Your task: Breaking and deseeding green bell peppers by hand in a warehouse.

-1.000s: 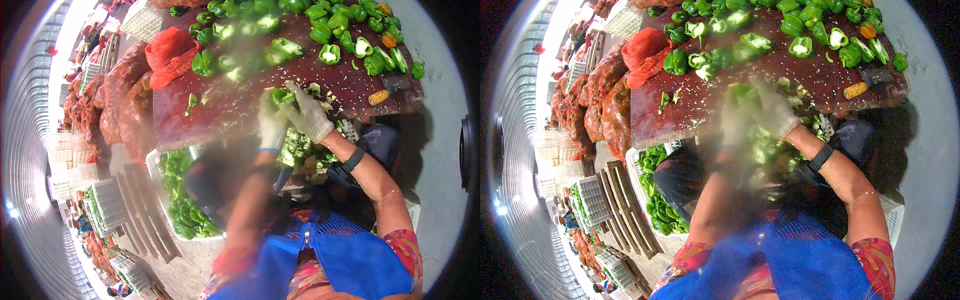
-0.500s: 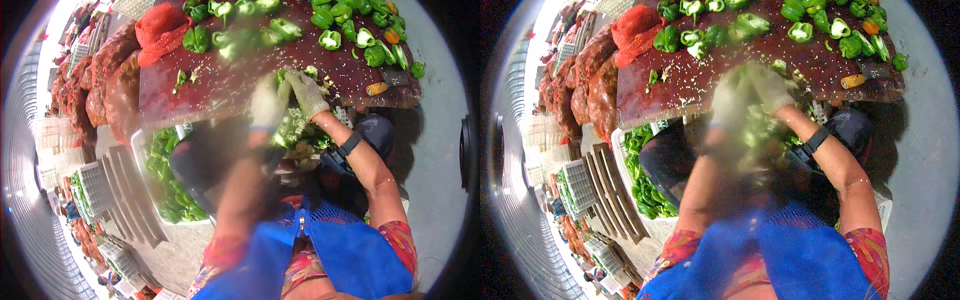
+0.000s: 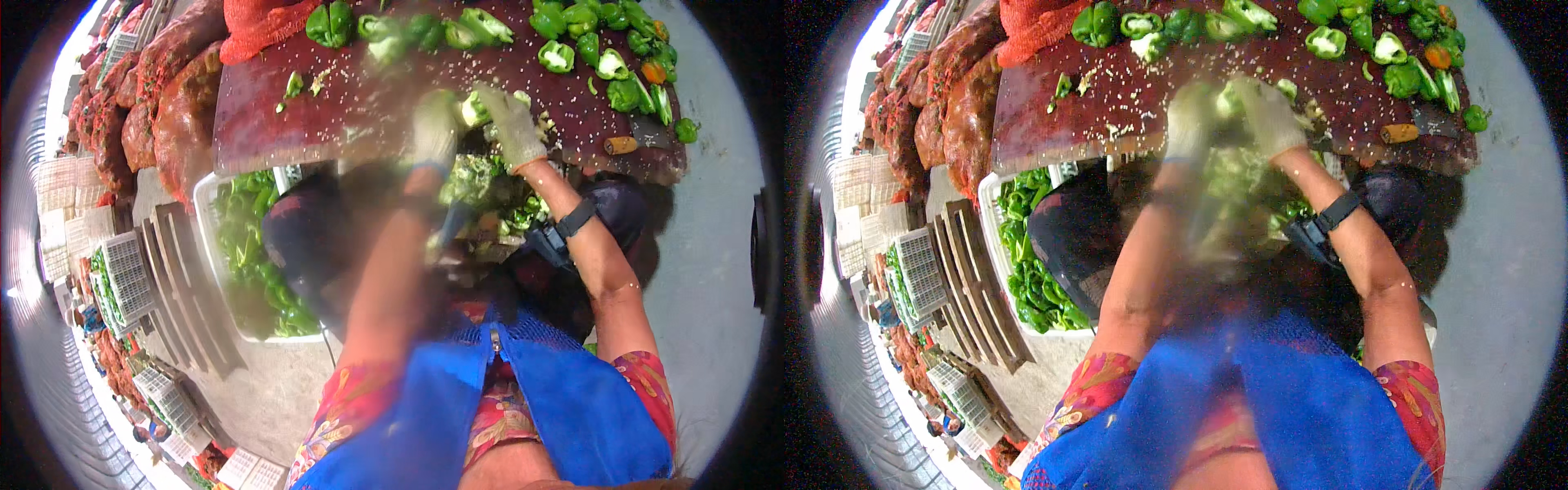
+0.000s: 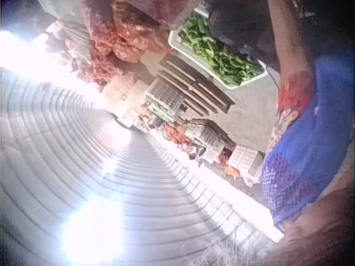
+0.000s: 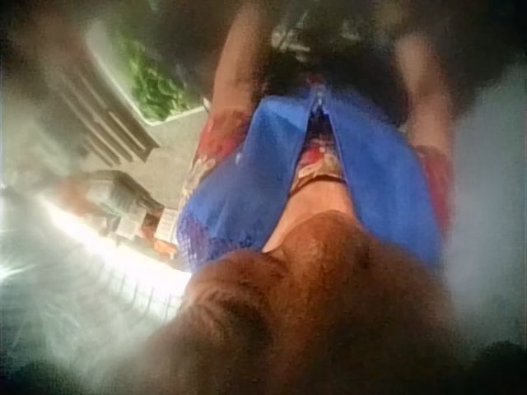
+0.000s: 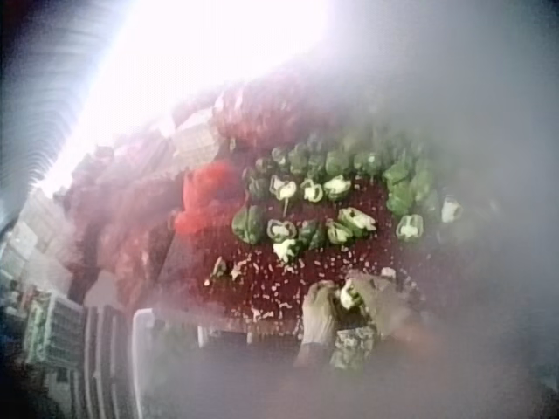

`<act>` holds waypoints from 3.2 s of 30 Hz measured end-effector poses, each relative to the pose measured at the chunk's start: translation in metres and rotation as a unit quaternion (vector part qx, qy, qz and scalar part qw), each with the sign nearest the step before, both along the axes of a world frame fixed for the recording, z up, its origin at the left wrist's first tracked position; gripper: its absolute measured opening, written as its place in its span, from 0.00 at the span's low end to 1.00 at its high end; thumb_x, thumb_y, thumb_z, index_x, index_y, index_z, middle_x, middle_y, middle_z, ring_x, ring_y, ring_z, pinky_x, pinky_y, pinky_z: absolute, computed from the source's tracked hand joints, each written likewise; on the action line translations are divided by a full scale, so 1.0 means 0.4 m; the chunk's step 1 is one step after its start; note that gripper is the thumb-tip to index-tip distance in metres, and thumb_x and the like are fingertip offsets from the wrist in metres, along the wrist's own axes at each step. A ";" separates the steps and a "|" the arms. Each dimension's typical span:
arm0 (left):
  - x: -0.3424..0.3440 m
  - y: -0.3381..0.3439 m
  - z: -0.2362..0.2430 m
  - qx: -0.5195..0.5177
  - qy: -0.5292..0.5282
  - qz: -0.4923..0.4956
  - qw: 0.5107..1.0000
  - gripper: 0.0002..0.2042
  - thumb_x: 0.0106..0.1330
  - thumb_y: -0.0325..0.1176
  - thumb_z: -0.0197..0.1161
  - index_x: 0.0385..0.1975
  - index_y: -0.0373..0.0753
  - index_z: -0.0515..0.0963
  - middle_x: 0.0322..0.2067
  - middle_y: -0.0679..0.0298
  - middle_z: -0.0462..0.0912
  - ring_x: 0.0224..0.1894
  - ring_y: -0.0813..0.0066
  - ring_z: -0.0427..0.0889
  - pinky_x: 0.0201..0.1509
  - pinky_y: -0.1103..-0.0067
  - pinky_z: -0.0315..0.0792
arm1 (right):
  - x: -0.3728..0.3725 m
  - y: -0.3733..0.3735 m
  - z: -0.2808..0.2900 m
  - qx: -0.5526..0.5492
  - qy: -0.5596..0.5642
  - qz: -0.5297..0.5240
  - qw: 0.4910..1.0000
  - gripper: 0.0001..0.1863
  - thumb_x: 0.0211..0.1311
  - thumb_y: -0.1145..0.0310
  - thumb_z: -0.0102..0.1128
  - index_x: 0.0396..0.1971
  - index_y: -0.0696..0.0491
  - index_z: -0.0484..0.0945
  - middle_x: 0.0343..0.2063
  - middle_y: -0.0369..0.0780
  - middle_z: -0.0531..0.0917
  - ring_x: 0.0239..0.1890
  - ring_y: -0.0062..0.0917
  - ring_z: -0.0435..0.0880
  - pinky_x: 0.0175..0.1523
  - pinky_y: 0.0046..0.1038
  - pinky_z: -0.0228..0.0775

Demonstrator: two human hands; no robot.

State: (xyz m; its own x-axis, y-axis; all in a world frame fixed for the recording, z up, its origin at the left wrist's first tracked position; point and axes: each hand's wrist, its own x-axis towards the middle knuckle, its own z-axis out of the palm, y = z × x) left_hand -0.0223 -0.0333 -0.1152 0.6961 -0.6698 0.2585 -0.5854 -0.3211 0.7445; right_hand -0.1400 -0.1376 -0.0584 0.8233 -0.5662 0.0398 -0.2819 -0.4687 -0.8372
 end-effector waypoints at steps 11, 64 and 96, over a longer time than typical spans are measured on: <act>-0.089 0.075 0.135 -0.168 0.610 -0.035 0.774 0.19 0.64 0.29 0.53 0.55 0.34 0.70 0.45 0.54 0.77 0.40 0.70 0.80 0.36 0.76 0.80 | 0.021 0.008 0.036 0.424 -0.121 -0.241 0.865 0.30 0.65 0.45 0.52 0.51 0.57 0.75 0.43 0.42 0.80 0.42 0.28 0.81 0.47 0.28 0.72; -0.118 -0.020 0.088 -0.286 0.464 0.053 0.836 0.18 0.65 0.36 0.54 0.49 0.31 0.77 0.50 0.54 0.78 0.53 0.66 0.74 0.60 0.74 0.65 | -0.001 -0.027 -0.012 -0.228 0.036 -0.018 0.973 0.26 0.55 0.78 0.54 0.57 0.50 0.71 0.49 0.48 0.78 0.51 0.41 0.77 0.55 0.35 0.70; -0.115 -0.039 0.100 -0.242 0.539 0.035 0.806 0.13 0.65 0.33 0.58 0.44 0.31 0.77 0.34 0.62 0.81 0.33 0.77 0.77 0.38 0.79 0.73 | 0.007 -0.074 -0.089 -0.230 0.095 0.015 0.969 0.27 0.63 0.78 0.47 0.63 0.47 0.69 0.55 0.46 0.77 0.55 0.39 0.78 0.56 0.35 0.73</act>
